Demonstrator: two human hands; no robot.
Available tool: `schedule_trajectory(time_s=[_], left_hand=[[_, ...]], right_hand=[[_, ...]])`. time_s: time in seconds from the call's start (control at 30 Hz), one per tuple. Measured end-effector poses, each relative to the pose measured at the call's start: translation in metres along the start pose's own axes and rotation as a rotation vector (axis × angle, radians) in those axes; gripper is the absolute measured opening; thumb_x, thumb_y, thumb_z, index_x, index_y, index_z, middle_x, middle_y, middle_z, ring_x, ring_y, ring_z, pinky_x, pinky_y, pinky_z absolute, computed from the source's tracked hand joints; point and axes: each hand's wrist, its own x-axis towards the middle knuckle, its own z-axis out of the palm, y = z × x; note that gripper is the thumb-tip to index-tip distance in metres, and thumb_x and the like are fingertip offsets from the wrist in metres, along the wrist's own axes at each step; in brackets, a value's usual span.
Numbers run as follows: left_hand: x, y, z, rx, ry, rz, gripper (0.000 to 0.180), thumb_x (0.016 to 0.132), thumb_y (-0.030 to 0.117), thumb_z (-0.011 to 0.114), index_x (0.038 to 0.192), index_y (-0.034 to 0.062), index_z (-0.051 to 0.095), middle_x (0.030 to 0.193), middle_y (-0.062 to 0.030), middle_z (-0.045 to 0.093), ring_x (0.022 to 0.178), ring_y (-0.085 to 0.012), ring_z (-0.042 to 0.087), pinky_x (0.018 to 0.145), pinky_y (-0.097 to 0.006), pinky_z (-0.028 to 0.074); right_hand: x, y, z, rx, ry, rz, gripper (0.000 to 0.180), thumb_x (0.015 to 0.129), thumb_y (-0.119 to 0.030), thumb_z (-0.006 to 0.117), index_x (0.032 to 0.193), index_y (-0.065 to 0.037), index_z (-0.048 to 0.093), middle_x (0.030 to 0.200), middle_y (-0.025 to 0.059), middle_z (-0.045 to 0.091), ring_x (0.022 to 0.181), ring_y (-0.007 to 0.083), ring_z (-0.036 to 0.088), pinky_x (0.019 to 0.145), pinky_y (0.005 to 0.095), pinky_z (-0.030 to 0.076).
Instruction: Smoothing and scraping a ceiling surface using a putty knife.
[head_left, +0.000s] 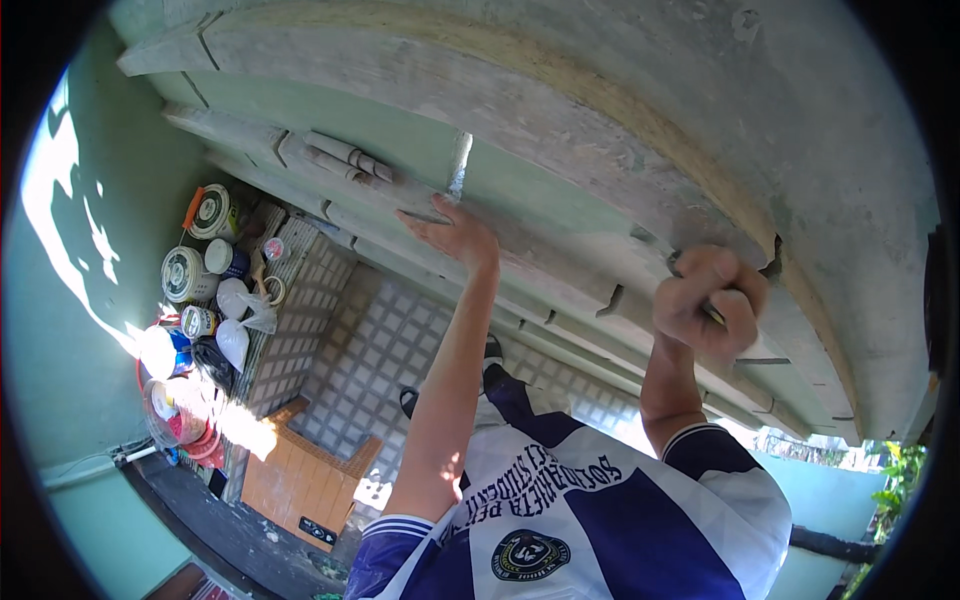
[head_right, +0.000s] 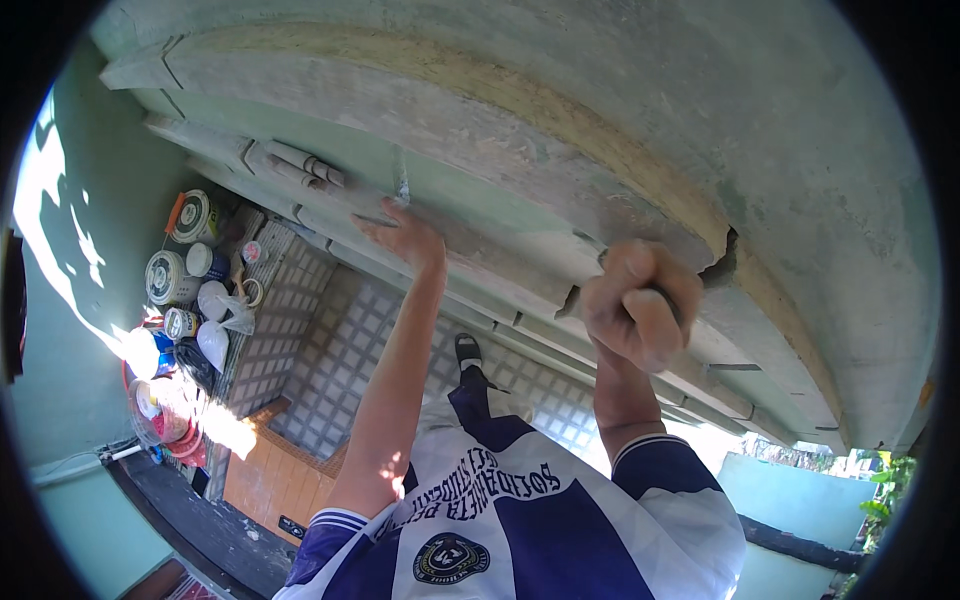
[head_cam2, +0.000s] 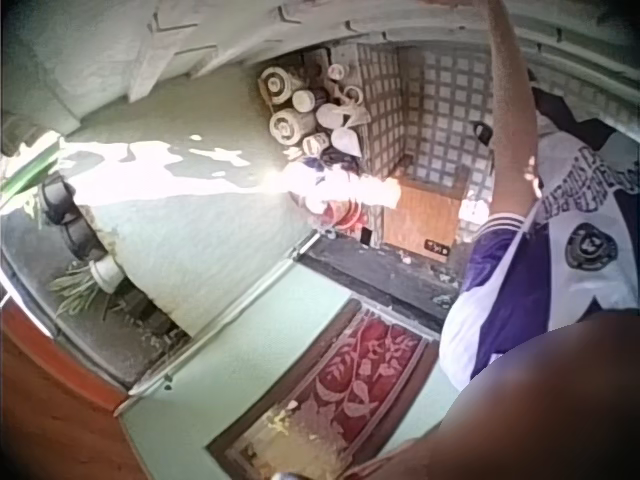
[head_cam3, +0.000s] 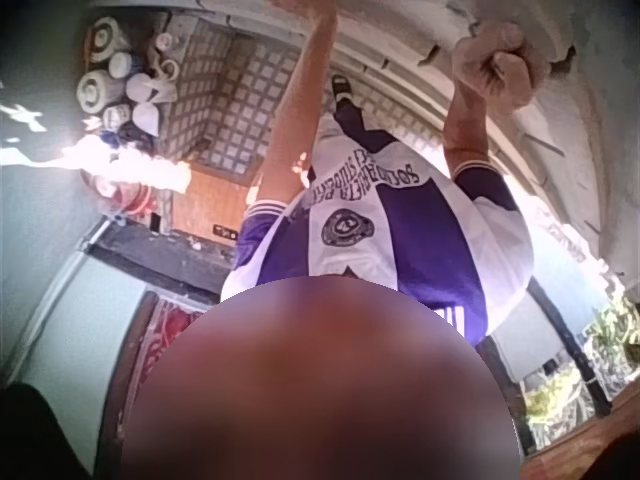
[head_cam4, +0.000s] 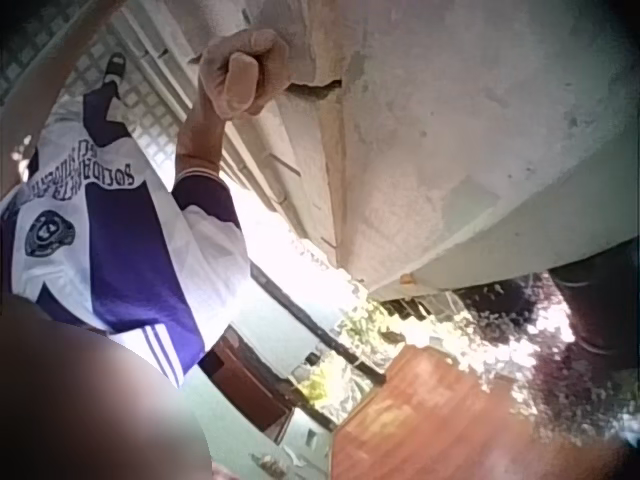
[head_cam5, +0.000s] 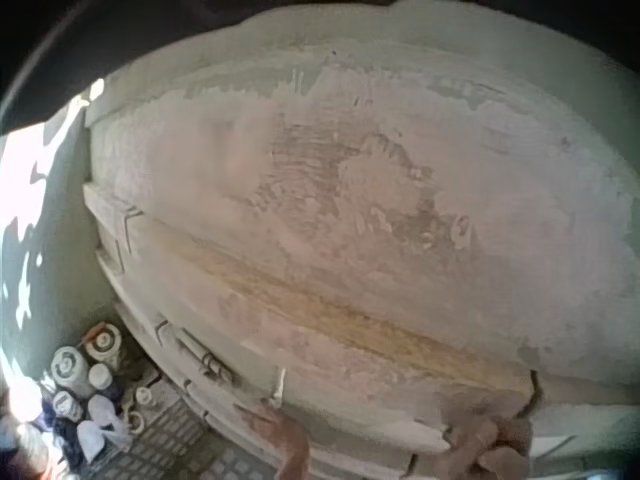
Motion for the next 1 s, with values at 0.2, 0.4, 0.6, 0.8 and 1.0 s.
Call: schedule_trajectory(time_s=[0.2,0.4,0.6,0.8,1.0], left_hand=[[0.001,-0.003,0.001,0.045,0.004,-0.07,0.071,0.098,0.038,0.042,0.147,-0.002,0.009,0.15,-0.0261,0.016,0.139,-0.0387,0.02,0.113,-0.047,0.023],[-0.002,0.001,0.0,0.011,-0.003,-0.013,0.072,0.098,0.039,0.043,0.147,-0.0032,0.01,0.15,-0.0263,0.017,0.138,-0.039,0.021,0.114,-0.046,0.023],[0.001,-0.003,0.001,-0.037,-0.005,0.012,0.072,0.098,0.038,0.044,0.147,-0.0034,0.01,0.149,-0.0264,0.018,0.138,-0.0387,0.022,0.114,-0.045,0.022],[-0.002,0.002,-0.002,0.022,-0.002,0.003,0.072,0.098,0.036,0.044,0.146,-0.005,0.01,0.149,-0.0264,0.019,0.137,-0.039,0.022,0.113,-0.046,0.024],[0.002,0.002,-0.001,0.023,-0.012,0.002,0.072,0.098,0.035,0.044,0.146,-0.005,0.009,0.149,-0.0263,0.016,0.137,-0.0392,0.022,0.113,-0.046,0.025]], right_hand=[[-0.002,-0.002,0.003,-0.033,-0.06,-0.016,0.032,0.082,0.014,0.059,0.079,-0.007,0.034,0.078,0.0135,0.051,0.048,0.0181,0.05,0.037,0.0274,0.038],[-0.012,0.002,0.012,-0.012,0.059,-0.023,0.032,0.082,0.015,0.056,0.078,-0.007,0.032,0.079,0.0129,0.05,0.048,0.0176,0.05,0.036,0.0277,0.038],[-0.002,-0.002,0.01,-0.002,0.218,0.067,0.031,0.083,0.015,0.054,0.087,-0.008,0.034,0.078,0.0127,0.05,0.048,0.0169,0.05,0.035,0.0281,0.037],[-0.001,-0.004,0.006,-0.142,0.009,-0.023,0.031,0.085,0.014,0.053,0.085,-0.009,0.032,0.076,0.0115,0.048,0.043,0.0153,0.047,0.034,0.0264,0.036],[-0.005,0.0,0.01,-0.272,-0.036,-0.025,0.031,0.084,0.013,0.054,0.088,-0.009,0.032,0.075,0.0124,0.049,0.043,0.015,0.047,0.035,0.025,0.037]])
